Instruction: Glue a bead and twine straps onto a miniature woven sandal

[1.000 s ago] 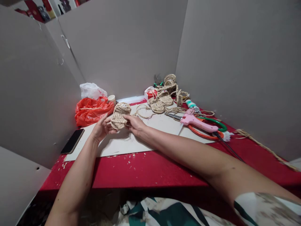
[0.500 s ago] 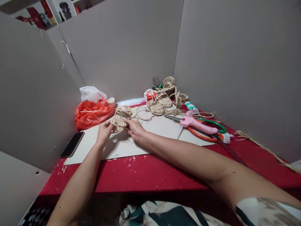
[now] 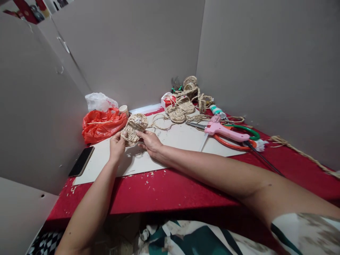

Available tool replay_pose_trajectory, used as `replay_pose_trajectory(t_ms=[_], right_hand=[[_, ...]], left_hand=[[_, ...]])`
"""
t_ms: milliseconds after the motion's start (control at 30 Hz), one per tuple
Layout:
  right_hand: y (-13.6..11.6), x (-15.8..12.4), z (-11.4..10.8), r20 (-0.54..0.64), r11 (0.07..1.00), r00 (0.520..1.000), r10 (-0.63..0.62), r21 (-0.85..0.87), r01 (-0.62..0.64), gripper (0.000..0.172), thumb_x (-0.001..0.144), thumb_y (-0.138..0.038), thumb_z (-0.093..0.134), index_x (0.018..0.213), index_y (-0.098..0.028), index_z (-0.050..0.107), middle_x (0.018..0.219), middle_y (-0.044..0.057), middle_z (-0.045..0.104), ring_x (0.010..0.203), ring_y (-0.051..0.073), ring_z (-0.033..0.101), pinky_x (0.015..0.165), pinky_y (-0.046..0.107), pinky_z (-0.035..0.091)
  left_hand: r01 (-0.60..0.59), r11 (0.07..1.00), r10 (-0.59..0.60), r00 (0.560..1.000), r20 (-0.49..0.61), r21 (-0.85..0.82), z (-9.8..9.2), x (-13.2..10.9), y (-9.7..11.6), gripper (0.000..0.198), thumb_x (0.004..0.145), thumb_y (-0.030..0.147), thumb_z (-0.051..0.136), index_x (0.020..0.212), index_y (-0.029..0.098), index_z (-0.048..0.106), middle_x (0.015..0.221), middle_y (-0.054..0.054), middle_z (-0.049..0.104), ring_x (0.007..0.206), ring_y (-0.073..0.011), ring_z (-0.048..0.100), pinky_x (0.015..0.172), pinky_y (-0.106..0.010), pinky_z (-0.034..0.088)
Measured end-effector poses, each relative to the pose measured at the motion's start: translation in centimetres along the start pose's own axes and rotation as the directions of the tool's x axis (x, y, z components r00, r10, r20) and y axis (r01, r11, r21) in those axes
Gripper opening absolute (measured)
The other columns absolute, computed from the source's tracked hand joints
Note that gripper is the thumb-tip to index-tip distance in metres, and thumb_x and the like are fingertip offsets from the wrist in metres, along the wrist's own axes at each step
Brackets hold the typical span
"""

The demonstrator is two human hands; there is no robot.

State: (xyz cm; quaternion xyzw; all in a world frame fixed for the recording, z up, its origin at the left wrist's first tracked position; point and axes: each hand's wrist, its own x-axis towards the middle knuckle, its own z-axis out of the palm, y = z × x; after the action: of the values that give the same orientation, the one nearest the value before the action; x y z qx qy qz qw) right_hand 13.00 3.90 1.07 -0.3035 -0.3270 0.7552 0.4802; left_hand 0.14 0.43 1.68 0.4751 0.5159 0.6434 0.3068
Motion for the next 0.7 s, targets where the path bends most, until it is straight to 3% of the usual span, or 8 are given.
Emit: replay_pose_trajectory(t_ms=[167,333,533,700], right_hand=[[0.0,-0.2,0.1,0.006,1.0,1.0,0.003,0.009,-0.003,0.007,0.079,-0.021,0.067,0.075,-0.016,0.064,0.069,0.0,0.066,0.056,0.008,0.055,0.044,0.017,0.041],[0.2,0.0,-0.1,-0.004,1.0,1.0,0.017,0.015,-0.017,0.008,0.079,-0.023,0.068,0.077,-0.016,0.064,0.072,0.001,0.068,0.057,0.009,0.057,0.044,0.017,0.041],[-0.1,0.8,-0.3,-0.059,0.999,0.998,0.033,0.026,-0.032,0.012,0.081,-0.022,0.064,0.072,-0.017,0.058,0.067,0.001,0.065,0.052,0.009,0.055,0.041,0.017,0.042],[-0.6,1.1,-0.6,-0.126,1.0,0.992,0.019,-0.015,-0.021,0.013,0.084,-0.022,0.062,0.074,-0.018,0.055,0.074,0.002,0.064,0.057,0.009,0.056,0.042,0.016,0.043]], left_hand=[[-0.045,0.999,0.045,0.999,-0.01,0.006,-0.2,0.0,0.0,0.037,0.065,0.051,0.076,0.076,0.015,0.07,0.07,-0.001,0.069,0.06,-0.0121,0.059,0.061,-0.024,0.049],[0.05,0.998,-0.05,0.999,-0.009,-0.031,-0.1,0.2,-0.3,0.041,0.062,0.053,0.077,0.077,0.016,0.069,0.071,-0.001,0.07,0.064,-0.0135,0.062,0.06,-0.023,0.049],[0.18,0.983,-0.181,0.975,0.126,0.022,-0.2,0.0,-0.3,0.04,0.06,0.044,0.081,0.082,0.013,0.07,0.072,-0.007,0.072,0.058,-0.0157,0.064,0.054,-0.025,0.05],[0.299,0.953,-0.302,0.916,0.263,0.053,-0.3,-0.5,0.1,0.04,0.061,0.034,0.083,0.09,0.01,0.068,0.078,-0.013,0.073,0.055,-0.0158,0.065,0.048,-0.022,0.047]])
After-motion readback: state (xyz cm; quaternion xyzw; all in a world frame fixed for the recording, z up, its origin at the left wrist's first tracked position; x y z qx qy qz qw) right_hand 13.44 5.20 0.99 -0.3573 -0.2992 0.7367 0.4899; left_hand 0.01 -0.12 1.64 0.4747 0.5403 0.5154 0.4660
